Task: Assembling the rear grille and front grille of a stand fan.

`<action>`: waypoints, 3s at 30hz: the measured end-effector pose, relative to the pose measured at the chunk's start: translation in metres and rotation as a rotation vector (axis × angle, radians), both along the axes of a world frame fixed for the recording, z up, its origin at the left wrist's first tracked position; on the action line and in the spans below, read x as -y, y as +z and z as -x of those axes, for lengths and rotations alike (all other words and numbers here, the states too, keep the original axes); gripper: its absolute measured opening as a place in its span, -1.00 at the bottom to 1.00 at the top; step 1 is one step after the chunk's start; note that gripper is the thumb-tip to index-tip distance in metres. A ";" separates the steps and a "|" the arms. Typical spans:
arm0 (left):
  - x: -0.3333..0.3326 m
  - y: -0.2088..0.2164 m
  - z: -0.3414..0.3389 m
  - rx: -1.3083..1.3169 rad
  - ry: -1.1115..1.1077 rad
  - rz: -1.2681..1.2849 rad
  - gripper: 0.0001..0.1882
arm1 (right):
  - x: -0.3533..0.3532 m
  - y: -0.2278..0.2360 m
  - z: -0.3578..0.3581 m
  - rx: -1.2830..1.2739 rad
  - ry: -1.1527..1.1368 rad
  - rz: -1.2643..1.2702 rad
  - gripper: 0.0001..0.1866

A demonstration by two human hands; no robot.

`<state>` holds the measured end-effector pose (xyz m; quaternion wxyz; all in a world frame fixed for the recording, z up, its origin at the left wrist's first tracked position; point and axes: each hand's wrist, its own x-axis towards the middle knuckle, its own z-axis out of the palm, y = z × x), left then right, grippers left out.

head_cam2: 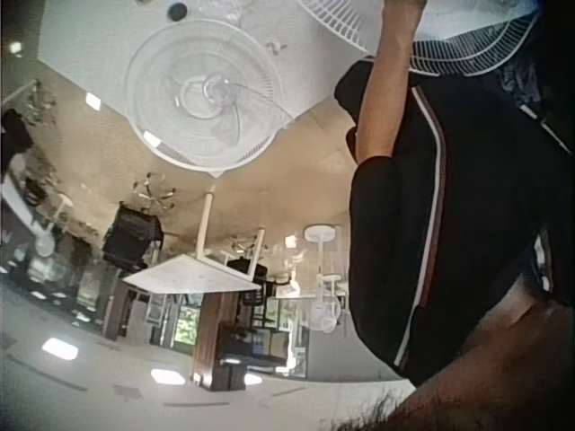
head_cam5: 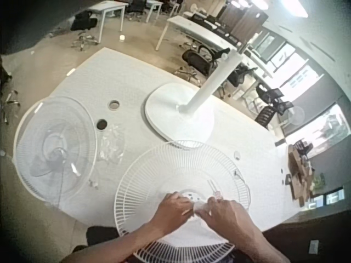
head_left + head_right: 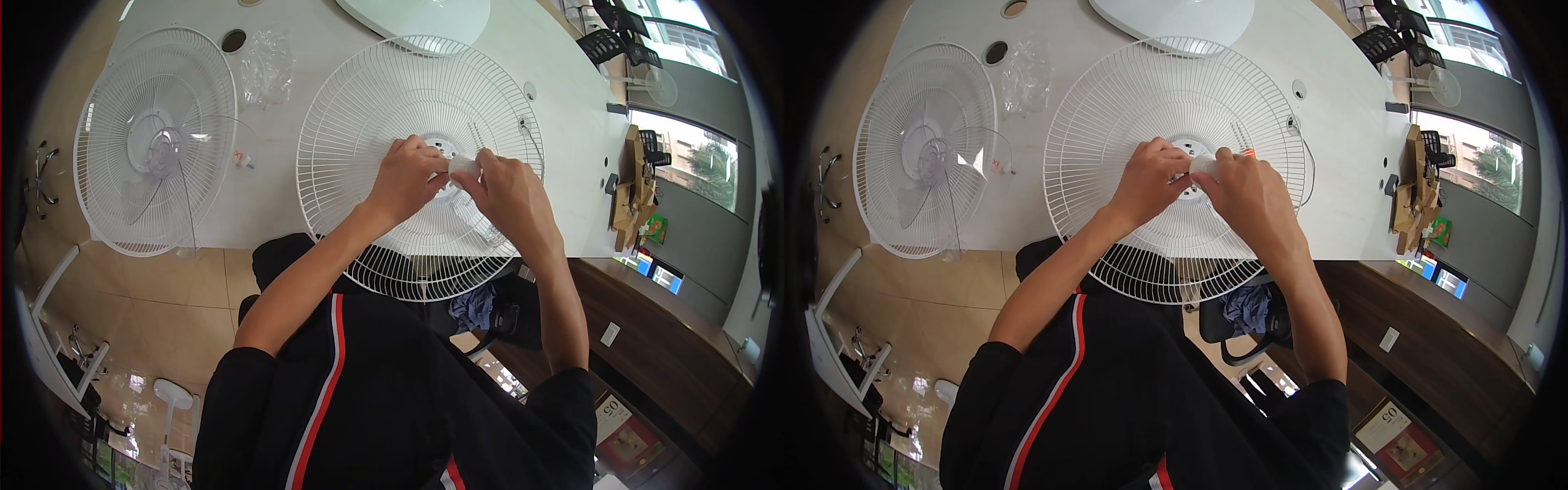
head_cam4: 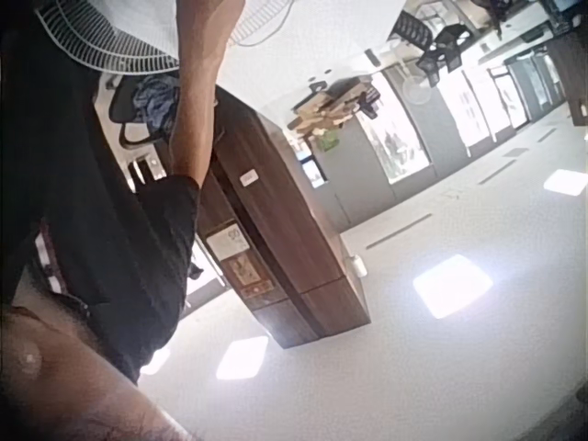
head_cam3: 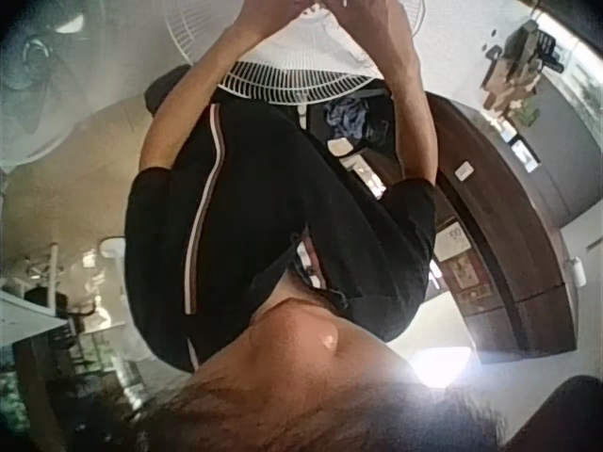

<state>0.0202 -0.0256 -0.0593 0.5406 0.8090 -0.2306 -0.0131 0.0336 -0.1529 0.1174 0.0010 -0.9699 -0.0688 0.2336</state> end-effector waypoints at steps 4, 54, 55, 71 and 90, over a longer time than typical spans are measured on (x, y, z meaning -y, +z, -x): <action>0.001 0.000 -0.001 -0.012 -0.011 0.002 -0.82 | 0.000 -0.002 -0.002 -0.074 -0.089 0.074 -0.57; 0.002 -0.001 -0.001 0.027 0.035 0.047 -0.85 | 0.012 -0.016 0.026 0.208 -0.022 -0.227 -0.75; 0.002 -0.002 -0.001 0.032 0.035 0.042 -0.80 | 0.013 -0.017 0.024 0.209 -0.022 -0.226 -0.75; 0.002 0.001 0.000 0.018 0.029 0.030 -0.81 | 0.008 -0.017 0.027 0.323 -0.124 -0.059 -0.54; -0.003 0.017 0.000 -0.058 0.014 0.070 -0.74 | 0.054 -0.066 0.093 0.267 -0.782 -1.198 -0.41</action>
